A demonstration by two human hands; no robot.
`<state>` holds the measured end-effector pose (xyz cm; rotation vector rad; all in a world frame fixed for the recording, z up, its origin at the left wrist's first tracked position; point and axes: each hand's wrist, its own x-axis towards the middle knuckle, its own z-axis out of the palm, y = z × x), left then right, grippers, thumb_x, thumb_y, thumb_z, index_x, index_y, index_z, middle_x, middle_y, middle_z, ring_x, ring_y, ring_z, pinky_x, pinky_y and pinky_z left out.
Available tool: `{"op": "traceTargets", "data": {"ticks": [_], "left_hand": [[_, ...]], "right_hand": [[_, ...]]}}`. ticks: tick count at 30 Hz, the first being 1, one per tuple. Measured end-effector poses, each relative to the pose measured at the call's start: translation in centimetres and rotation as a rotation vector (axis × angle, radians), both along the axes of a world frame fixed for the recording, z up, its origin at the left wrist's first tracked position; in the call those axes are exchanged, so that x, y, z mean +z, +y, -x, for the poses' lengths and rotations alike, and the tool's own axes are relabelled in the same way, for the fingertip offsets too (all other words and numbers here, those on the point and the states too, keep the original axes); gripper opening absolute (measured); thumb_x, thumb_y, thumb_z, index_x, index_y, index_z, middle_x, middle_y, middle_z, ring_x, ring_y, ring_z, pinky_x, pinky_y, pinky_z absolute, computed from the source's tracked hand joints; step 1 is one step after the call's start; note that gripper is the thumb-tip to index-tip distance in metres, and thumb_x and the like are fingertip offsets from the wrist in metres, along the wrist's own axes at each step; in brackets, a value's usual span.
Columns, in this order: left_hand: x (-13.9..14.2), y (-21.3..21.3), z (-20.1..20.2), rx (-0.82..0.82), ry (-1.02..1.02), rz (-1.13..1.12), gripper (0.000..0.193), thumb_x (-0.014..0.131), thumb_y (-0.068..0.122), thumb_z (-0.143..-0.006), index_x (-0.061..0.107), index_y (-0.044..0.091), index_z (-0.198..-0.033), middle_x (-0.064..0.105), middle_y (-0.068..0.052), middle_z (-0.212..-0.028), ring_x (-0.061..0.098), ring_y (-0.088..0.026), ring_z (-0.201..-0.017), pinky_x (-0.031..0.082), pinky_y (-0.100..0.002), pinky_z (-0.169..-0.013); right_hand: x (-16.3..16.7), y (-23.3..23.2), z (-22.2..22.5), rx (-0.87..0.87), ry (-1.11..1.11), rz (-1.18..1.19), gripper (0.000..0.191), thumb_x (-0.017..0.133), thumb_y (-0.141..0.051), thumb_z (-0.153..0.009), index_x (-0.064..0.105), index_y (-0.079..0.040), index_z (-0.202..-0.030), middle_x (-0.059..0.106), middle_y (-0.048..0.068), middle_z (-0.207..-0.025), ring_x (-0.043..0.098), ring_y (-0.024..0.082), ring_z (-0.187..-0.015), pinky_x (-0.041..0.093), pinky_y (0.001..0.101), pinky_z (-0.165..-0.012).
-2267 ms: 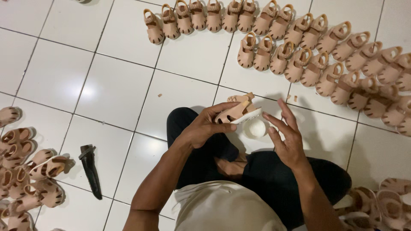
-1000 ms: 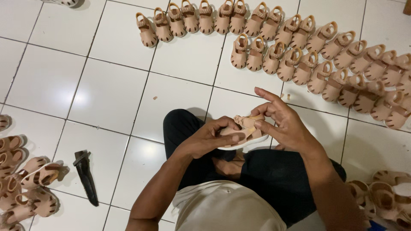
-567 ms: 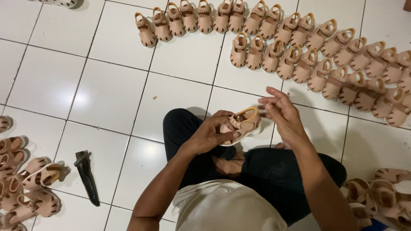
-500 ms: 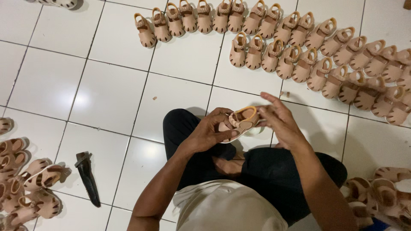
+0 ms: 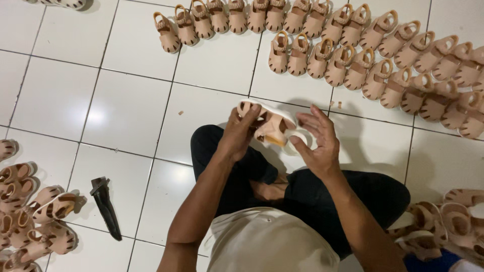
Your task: The person sits on the floor and assembles small beige shoes by attaching white soles to the uppers. They repeatedly pick up a shoe, apply adhesive from a small container, press the sole onto the upper, and place the finished shoe in a row on the floor.
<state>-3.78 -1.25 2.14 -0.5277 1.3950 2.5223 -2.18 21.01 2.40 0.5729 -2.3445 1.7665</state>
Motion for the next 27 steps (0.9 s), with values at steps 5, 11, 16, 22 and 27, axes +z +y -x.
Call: {"op": "traceTargets", "data": {"ticks": [5, 11, 16, 22, 27], "left_hand": [[1.1, -3.4, 1.9, 0.006, 0.193, -0.056, 0.051, 0.070, 0.034, -0.097, 0.049, 0.005, -0.134, 0.063, -0.012, -0.121, 0.066, -0.024, -0.111, 0.059, -0.039, -0.093], [2.3, -5.2, 2.1, 0.019, 0.196, -0.036, 0.050, 0.068, 0.038, -0.098, 0.053, 0.006, -0.132, 0.066, -0.013, -0.117, 0.069, -0.025, -0.109, 0.061, -0.040, -0.090], [2.4, -5.4, 2.8, -0.023, 0.097, 0.039, 0.058, 0.063, 0.046, -0.101, 0.054, 0.002, -0.137, 0.066, -0.015, -0.117, 0.068, -0.025, -0.108, 0.060, -0.041, -0.092], [3.1, -5.6, 2.3, -0.139, 0.274, 0.076, 0.066, 0.058, 0.048, -0.101, 0.042, 0.009, -0.152, 0.062, -0.010, -0.126, 0.066, -0.023, -0.112, 0.055, -0.042, -0.100], [3.5, -5.6, 1.6, -0.147, 0.261, 0.180, 0.069, 0.051, 0.054, -0.102, 0.041, 0.010, -0.154, 0.064, -0.011, -0.128, 0.064, -0.022, -0.113, 0.054, -0.040, -0.097]], "right_hand": [[-5.9, 3.4, 0.3, 0.077, -0.121, -0.821, 0.049, 0.081, -0.028, -0.079, 0.072, -0.003, -0.119, 0.047, 0.025, -0.147, 0.039, 0.042, -0.140, 0.036, 0.0538, -0.113], [-9.9, 3.4, 0.0, 0.228, -0.156, -1.059, 0.029, 0.076, -0.031, -0.086, 0.078, -0.008, -0.104, 0.027, 0.018, -0.166, 0.015, 0.038, -0.156, 0.017, 0.0554, -0.124], [-9.8, 2.1, 2.0, 0.202, -0.237, -1.033, 0.018, 0.075, -0.027, -0.086, 0.079, -0.011, -0.094, 0.021, 0.017, -0.168, 0.012, 0.038, -0.156, 0.016, 0.0537, -0.124], [-8.4, 0.5, 3.7, 0.167, -0.331, -1.101, 0.022, 0.077, -0.029, -0.085, 0.075, -0.011, -0.098, 0.019, 0.018, -0.168, 0.011, 0.039, -0.155, 0.015, 0.0504, -0.124], [-1.6, 0.4, 0.5, 0.099, -0.196, -0.637, 0.029, 0.079, -0.023, -0.085, 0.073, -0.010, -0.110, 0.061, 0.017, -0.126, 0.056, 0.031, -0.115, 0.046, 0.0453, -0.096]]}}
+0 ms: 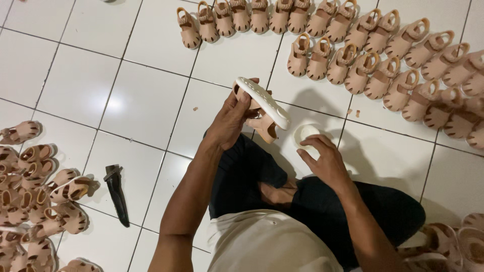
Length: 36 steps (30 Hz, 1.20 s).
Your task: The person sits on the floor and assembles small beige shoes by attaching white soles to the uppers. They repeatedly pick up a shoe, apply adhesive from a small container, press the sole onto the upper, and place the finished shoe in a row on the floor.
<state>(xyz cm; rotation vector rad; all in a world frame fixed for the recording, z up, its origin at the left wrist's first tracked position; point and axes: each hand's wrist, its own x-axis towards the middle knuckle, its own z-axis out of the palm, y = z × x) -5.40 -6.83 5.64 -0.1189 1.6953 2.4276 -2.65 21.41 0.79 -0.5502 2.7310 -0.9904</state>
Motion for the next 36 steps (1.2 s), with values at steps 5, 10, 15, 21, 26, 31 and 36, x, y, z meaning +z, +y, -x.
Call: {"op": "traceTargets", "data": {"ticks": [5, 10, 15, 21, 26, 31, 36], "left_hand": [[-0.5, 0.8, -0.4, -0.004, -0.039, -0.042, 0.070, 0.050, 0.057, -0.102, 0.042, 0.009, -0.153, 0.065, -0.012, -0.131, 0.063, -0.021, -0.113, 0.053, -0.039, -0.101], [-0.6, 1.4, -0.9, 0.018, -0.035, -0.138, 0.068, 0.056, 0.052, -0.100, 0.042, 0.008, -0.150, 0.064, -0.013, -0.132, 0.063, -0.022, -0.113, 0.054, -0.042, -0.101], [-0.4, 1.6, -1.1, 0.046, -0.020, -0.138, 0.068, 0.061, 0.048, -0.100, 0.045, 0.003, -0.148, 0.066, -0.016, -0.130, 0.064, -0.025, -0.117, 0.054, -0.042, -0.103], [-0.1, 2.1, -1.3, 0.035, -0.022, -0.069, 0.068, 0.062, 0.046, -0.100, 0.046, 0.000, -0.148, 0.066, -0.018, -0.129, 0.066, -0.026, -0.116, 0.055, -0.043, -0.101], [0.0, 2.2, -1.4, 0.038, -0.047, -0.094, 0.069, 0.063, 0.045, -0.098, 0.045, 0.001, -0.148, 0.066, -0.017, -0.130, 0.065, -0.026, -0.115, 0.055, -0.043, -0.100], [-0.1, 2.0, -1.3, 0.029, -0.022, -0.067, 0.066, 0.061, 0.045, -0.100, 0.044, 0.003, -0.149, 0.066, -0.015, -0.132, 0.063, -0.025, -0.120, 0.053, -0.043, -0.104], [-0.2, 0.7, -1.4, 0.023, 0.004, -0.022, 0.064, 0.053, 0.052, -0.103, 0.046, 0.008, -0.150, 0.067, -0.014, -0.136, 0.061, -0.021, -0.125, 0.047, -0.039, -0.103]], "right_hand": [[5.7, -1.3, -2.7, 0.159, 0.536, 0.190, 0.044, 0.070, -0.001, -0.093, 0.066, -0.010, -0.136, 0.068, 0.005, -0.079, 0.064, 0.018, -0.063, 0.053, 0.0333, -0.061], [7.3, -2.9, -1.8, 0.205, 0.574, 0.035, 0.054, 0.071, 0.003, -0.085, 0.067, -0.008, -0.139, 0.062, 0.006, -0.069, 0.060, 0.021, -0.057, 0.053, 0.0353, -0.059], [7.5, -3.6, -1.2, 0.230, 0.604, -0.008, 0.046, 0.073, -0.002, -0.085, 0.069, -0.006, -0.131, 0.067, 0.007, -0.073, 0.061, 0.020, -0.058, 0.051, 0.0336, -0.060], [7.4, -3.9, -0.7, 0.263, 0.604, -0.188, 0.020, 0.071, -0.008, -0.090, 0.073, -0.007, -0.110, 0.072, 0.008, -0.075, 0.064, 0.019, -0.057, 0.049, 0.0326, -0.062], [7.8, -4.1, -0.5, 0.273, 0.633, -0.192, 0.025, 0.069, -0.006, -0.087, 0.075, -0.006, -0.111, 0.072, 0.007, -0.072, 0.063, 0.017, -0.054, 0.049, 0.0314, -0.058], [7.7, -2.6, -1.1, 0.300, 0.604, -0.187, 0.034, 0.071, -0.006, -0.084, 0.076, -0.005, -0.118, 0.069, 0.008, -0.066, 0.061, 0.019, -0.049, 0.050, 0.0322, -0.055], [2.8, 0.6, -2.3, 0.028, 0.450, -0.026, 0.030, 0.070, -0.008, -0.093, 0.077, -0.006, -0.122, 0.070, 0.010, -0.086, 0.066, 0.023, -0.077, 0.054, 0.0382, -0.077]]}}
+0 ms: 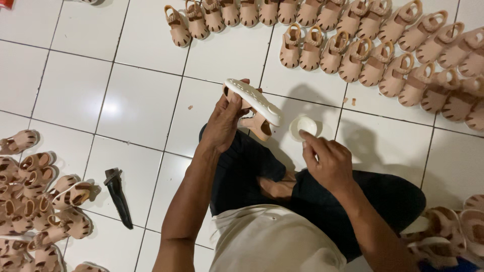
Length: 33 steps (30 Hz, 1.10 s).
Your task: The person sits on the floor and assembles small beige shoes by attaching white soles to the uppers. They repeatedly pick up a shoe, apply adhesive from a small container, press the sole onto the upper, and place the finished shoe in a row on the floor.
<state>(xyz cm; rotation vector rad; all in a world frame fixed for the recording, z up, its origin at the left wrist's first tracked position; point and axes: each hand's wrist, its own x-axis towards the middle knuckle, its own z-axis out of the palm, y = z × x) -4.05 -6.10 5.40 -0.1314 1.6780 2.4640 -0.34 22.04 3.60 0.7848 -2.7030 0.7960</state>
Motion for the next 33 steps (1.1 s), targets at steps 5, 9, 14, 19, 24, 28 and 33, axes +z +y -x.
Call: {"op": "traceTargets", "data": {"ticks": [5, 9, 14, 19, 24, 28, 33], "left_hand": [[-0.1, 0.0, 0.0, -0.027, 0.031, -0.032, 0.063, 0.053, 0.053, -0.104, 0.045, 0.009, -0.150, 0.065, -0.013, -0.139, 0.058, -0.020, -0.126, 0.045, -0.037, -0.103], [0.1, 0.3, 0.0, -0.019, 0.025, -0.038, 0.066, 0.052, 0.054, -0.103, 0.043, 0.009, -0.150, 0.065, -0.013, -0.138, 0.061, -0.021, -0.123, 0.048, -0.039, -0.104], [0.1, 0.5, -0.1, -0.011, -0.013, -0.025, 0.069, 0.052, 0.055, -0.102, 0.041, 0.008, -0.152, 0.064, -0.014, -0.137, 0.061, -0.021, -0.115, 0.051, -0.040, -0.100], [-0.2, 0.9, -0.1, -0.003, -0.049, -0.093, 0.071, 0.057, 0.054, -0.099, 0.041, 0.008, -0.151, 0.064, -0.013, -0.137, 0.062, -0.022, -0.112, 0.052, -0.040, -0.101], [-0.3, 0.9, 0.1, 0.013, -0.048, -0.095, 0.073, 0.060, 0.054, -0.098, 0.043, 0.006, -0.150, 0.064, -0.014, -0.137, 0.061, -0.023, -0.115, 0.051, -0.041, -0.103], [-0.2, 1.7, 0.3, 0.001, -0.040, -0.062, 0.075, 0.062, 0.053, -0.098, 0.043, 0.004, -0.150, 0.064, -0.016, -0.136, 0.062, -0.024, -0.117, 0.050, -0.041, -0.103], [0.2, 2.9, 0.2, -0.011, -0.053, -0.078, 0.071, 0.062, 0.047, -0.098, 0.042, 0.003, -0.150, 0.063, -0.016, -0.135, 0.063, -0.026, -0.118, 0.053, -0.044, -0.103]], "right_hand": [[-8.1, 0.8, 2.2, -0.056, -0.140, -0.282, 0.043, 0.078, -0.031, -0.079, 0.076, -0.001, -0.109, 0.045, 0.028, -0.147, 0.037, 0.045, -0.136, 0.030, 0.0613, -0.111], [-10.8, 0.8, 3.3, -0.052, -0.346, -0.505, 0.029, 0.073, -0.034, -0.088, 0.078, -0.009, -0.101, 0.030, 0.019, -0.164, 0.019, 0.041, -0.154, 0.014, 0.0598, -0.124], [-11.4, 0.7, 3.7, -0.051, -0.386, -0.453, 0.020, 0.069, -0.025, -0.089, 0.079, -0.011, -0.099, 0.028, 0.017, -0.165, 0.016, 0.042, -0.155, 0.011, 0.0595, -0.124], [-11.0, 0.3, 4.0, -0.054, -0.403, -0.526, 0.014, 0.068, -0.022, -0.093, 0.076, -0.012, -0.098, 0.027, 0.019, -0.167, 0.015, 0.042, -0.156, 0.010, 0.0570, -0.124], [-4.4, 0.8, 1.3, -0.058, -0.418, 0.042, 0.024, 0.072, -0.021, -0.090, 0.073, -0.010, -0.111, 0.063, 0.018, -0.131, 0.057, 0.035, -0.118, 0.042, 0.0485, -0.103], [1.4, -0.4, -0.3, 0.069, -0.217, 0.148, 0.037, 0.069, -0.006, -0.093, 0.072, -0.010, -0.130, 0.072, 0.011, -0.085, 0.069, 0.025, -0.069, 0.055, 0.0380, -0.066], [3.7, -2.6, 1.4, 0.178, 0.104, -0.057, 0.030, 0.071, -0.007, -0.088, 0.071, -0.004, -0.117, 0.072, 0.011, -0.081, 0.068, 0.025, -0.066, 0.055, 0.0371, -0.065]]}}
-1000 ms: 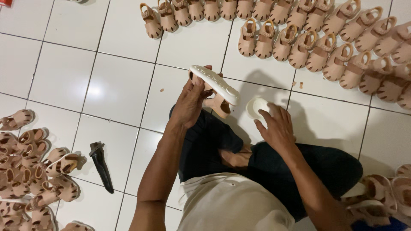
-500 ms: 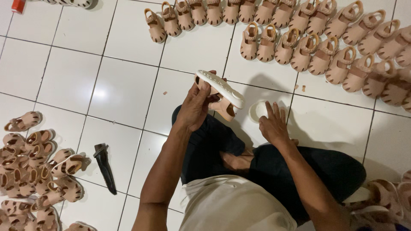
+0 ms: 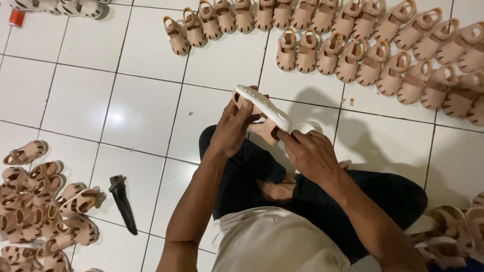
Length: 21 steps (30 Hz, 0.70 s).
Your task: The person sits on the floor and assembles small beige shoes by attaching white soles to the uppers. They repeatedly pick up a shoe, apply adhesive from a small container, press the sole onto the upper, and place the finished shoe in a row on the floor.
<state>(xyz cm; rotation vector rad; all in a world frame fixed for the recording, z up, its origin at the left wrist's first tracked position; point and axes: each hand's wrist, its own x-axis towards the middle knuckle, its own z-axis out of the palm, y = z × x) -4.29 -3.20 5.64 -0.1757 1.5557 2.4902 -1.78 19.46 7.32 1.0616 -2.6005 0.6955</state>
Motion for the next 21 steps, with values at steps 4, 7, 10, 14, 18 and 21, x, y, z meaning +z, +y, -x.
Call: {"op": "traceTargets", "data": {"ticks": [4, 7, 10, 14, 18, 21], "left_hand": [[0.0, 0.1, -0.2, -0.009, 0.032, -0.008, 0.066, 0.063, 0.040, -0.101, 0.043, 0.001, -0.151, 0.063, -0.017, -0.134, 0.063, -0.027, -0.118, 0.055, -0.045, -0.102], [-0.3, 0.1, -0.2, -0.005, -0.009, 0.006, 0.064, 0.063, 0.038, -0.100, 0.043, 0.002, -0.150, 0.063, -0.015, -0.130, 0.064, -0.026, -0.119, 0.057, -0.044, -0.103], [-0.9, 0.0, 0.0, -0.011, 0.024, 0.062, 0.064, 0.062, 0.042, -0.101, 0.045, 0.004, -0.149, 0.066, -0.015, -0.126, 0.065, -0.025, -0.117, 0.057, -0.044, -0.102], [-2.0, -0.5, -0.2, 0.081, -0.089, 0.035, 0.063, 0.061, 0.044, -0.100, 0.050, 0.004, -0.146, 0.065, -0.011, -0.123, 0.063, -0.024, -0.112, 0.054, -0.041, -0.100], [-3.3, 0.7, -0.2, 0.114, -0.209, 0.047, 0.060, 0.063, 0.046, -0.104, 0.057, 0.000, -0.141, 0.065, -0.017, -0.123, 0.059, -0.028, -0.110, 0.051, -0.042, -0.100], [-3.4, 1.6, -0.7, 0.150, -0.322, 0.127, 0.050, 0.057, 0.046, -0.100, 0.049, 0.014, -0.139, 0.059, -0.018, -0.136, 0.059, -0.028, -0.121, 0.050, -0.044, -0.102]], "right_hand": [[-0.1, -0.6, 0.3, 0.020, 0.057, -0.134, 0.025, 0.072, -0.011, -0.086, 0.073, -0.004, -0.110, 0.072, 0.011, -0.077, 0.067, 0.023, -0.060, 0.053, 0.0358, -0.063], [-0.2, -0.5, 0.2, 0.001, 0.073, -0.198, 0.023, 0.072, -0.010, -0.084, 0.075, -0.007, -0.107, 0.070, 0.010, -0.072, 0.065, 0.022, -0.057, 0.053, 0.0350, -0.061], [-0.1, 0.0, 0.4, 0.019, 0.065, -0.167, 0.021, 0.074, -0.008, -0.086, 0.076, -0.005, -0.107, 0.069, 0.009, -0.068, 0.063, 0.021, -0.054, 0.051, 0.0345, -0.059], [0.2, 0.4, -0.1, -0.008, 0.042, 0.047, 0.043, 0.073, 0.003, -0.086, 0.074, -0.003, -0.129, 0.067, 0.006, -0.065, 0.063, 0.020, -0.055, 0.054, 0.0345, -0.062], [-0.2, -1.0, -1.0, 0.006, 0.224, 0.261, 0.057, 0.077, -0.012, -0.090, 0.052, 0.000, -0.139, 0.072, 0.016, -0.106, 0.069, 0.027, -0.084, 0.056, 0.0368, -0.079], [-0.7, -1.7, -0.4, -0.079, 0.005, 0.410, 0.061, 0.075, -0.005, -0.089, 0.048, 0.000, -0.144, 0.073, 0.015, -0.107, 0.070, 0.022, -0.086, 0.059, 0.0332, -0.078]]}}
